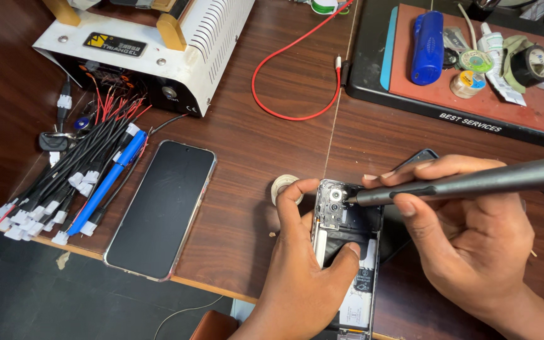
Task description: The person repairs a smartphone at a workbench. They use a metal pry tool to work around the phone's back cover, remove the cover, handle small internal components and a toothpick, then use a blue electric screwdriver to unscrew and resecure parts of the phone body.
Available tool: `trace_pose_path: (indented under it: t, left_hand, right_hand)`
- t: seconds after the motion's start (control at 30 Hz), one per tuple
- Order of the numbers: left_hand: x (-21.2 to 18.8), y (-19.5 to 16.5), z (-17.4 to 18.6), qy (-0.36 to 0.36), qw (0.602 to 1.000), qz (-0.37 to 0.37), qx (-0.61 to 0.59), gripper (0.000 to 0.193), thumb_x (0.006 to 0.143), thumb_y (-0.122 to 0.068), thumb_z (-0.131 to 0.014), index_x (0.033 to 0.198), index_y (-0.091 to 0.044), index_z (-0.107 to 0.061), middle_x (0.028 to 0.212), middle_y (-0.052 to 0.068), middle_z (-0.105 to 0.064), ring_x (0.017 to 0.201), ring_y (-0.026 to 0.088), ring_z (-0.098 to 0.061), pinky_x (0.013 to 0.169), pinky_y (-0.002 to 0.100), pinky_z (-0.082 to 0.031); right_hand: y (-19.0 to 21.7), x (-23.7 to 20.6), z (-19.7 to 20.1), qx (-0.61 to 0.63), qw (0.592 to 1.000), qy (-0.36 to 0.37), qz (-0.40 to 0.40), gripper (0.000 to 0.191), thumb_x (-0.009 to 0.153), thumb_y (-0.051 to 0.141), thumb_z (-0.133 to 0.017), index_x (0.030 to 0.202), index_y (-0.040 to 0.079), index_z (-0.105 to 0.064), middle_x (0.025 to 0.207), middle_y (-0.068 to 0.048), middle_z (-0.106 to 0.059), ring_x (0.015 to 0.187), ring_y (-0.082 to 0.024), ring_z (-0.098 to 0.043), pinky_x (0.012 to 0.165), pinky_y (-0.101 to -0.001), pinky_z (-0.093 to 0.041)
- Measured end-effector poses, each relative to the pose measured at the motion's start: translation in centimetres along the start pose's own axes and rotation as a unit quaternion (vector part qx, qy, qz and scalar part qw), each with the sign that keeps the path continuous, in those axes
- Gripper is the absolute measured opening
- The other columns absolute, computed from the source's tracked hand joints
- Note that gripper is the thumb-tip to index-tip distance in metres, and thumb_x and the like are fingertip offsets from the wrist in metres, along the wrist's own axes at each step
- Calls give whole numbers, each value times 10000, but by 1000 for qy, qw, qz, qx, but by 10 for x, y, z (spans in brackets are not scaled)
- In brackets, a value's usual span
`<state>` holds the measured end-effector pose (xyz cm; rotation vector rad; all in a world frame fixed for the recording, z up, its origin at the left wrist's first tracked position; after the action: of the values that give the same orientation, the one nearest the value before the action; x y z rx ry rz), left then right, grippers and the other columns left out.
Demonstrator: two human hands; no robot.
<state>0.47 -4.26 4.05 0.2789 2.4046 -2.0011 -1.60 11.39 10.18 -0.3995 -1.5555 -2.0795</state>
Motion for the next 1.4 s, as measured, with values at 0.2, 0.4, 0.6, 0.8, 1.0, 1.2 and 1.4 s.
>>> trace_pose_path:
  t: [0.2,0.4,0.6,0.8,1.0,1.2,1.4]
  left_hand:
    - [3,0,0,0,1000,9,-9,723,836,21,-628,1417,-102,-216,1158,142,-707,1038,168,-698,918,337,-538]
    - [9,1,2,-10,1000,-6,18,717,836,14,-644,1406,-104,-225,1177,144,-702,1081,189,-703,949,350,-529]
    - [15,4,5,-35,999,-4,34,719,818,-3,-659,1399,-117,-251,1127,127,-732,1034,185,-713,912,344,-535]
    - [21,6,7,-34,999,-20,36,728,817,-15,-665,1401,-131,-247,1117,122,-731,1009,181,-724,883,346,-549]
    - [23,9,8,-30,998,-33,40,727,817,-20,-669,1400,-125,-249,1105,118,-738,998,181,-721,881,344,-551]
    - [21,5,7,-20,997,-59,37,714,829,-8,-664,1400,-99,-246,1083,124,-742,995,174,-715,880,345,-547]
    - [19,4,7,-18,998,-57,24,724,826,15,-658,1406,-97,-240,1085,128,-724,973,168,-704,862,333,-550]
  right_hand:
    - [3,11,-7,-99,993,66,-22,359,941,-67,-618,1243,-10,-432,1154,-165,-716,1112,-222,-742,905,-308,-635]
    - [2,19,-12,-140,988,70,-5,364,913,-49,-656,1197,5,-435,1088,-132,-739,1020,-178,-771,845,-288,-647]
    - [-8,20,-15,-160,986,50,-3,341,902,-42,-673,1168,8,-466,1033,-118,-748,960,-164,-778,807,-286,-637]
    - [-11,25,-17,-148,987,59,23,328,897,-49,-672,1154,6,-475,1035,-119,-751,971,-181,-790,815,-291,-643]
    - [-5,26,-17,-174,980,63,73,341,894,-47,-695,1157,3,-484,1038,-116,-733,978,-205,-788,813,-300,-635]
    - [0,25,-17,-209,971,62,94,348,872,-37,-724,1140,11,-508,1018,-111,-729,960,-228,-774,792,-332,-604]
    - [2,23,-17,-195,972,65,111,373,886,-36,-726,1164,19,-483,1042,-109,-726,980,-225,-771,823,-333,-594]
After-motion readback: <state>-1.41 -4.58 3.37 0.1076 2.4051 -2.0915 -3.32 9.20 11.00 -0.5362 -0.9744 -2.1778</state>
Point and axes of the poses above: each hand's wrist, its own x-axis towards the middle knuckle, its own z-axis out of the back of the hand, y = z × x, the point moved 6 cm from there along x, towards the middle knuckle
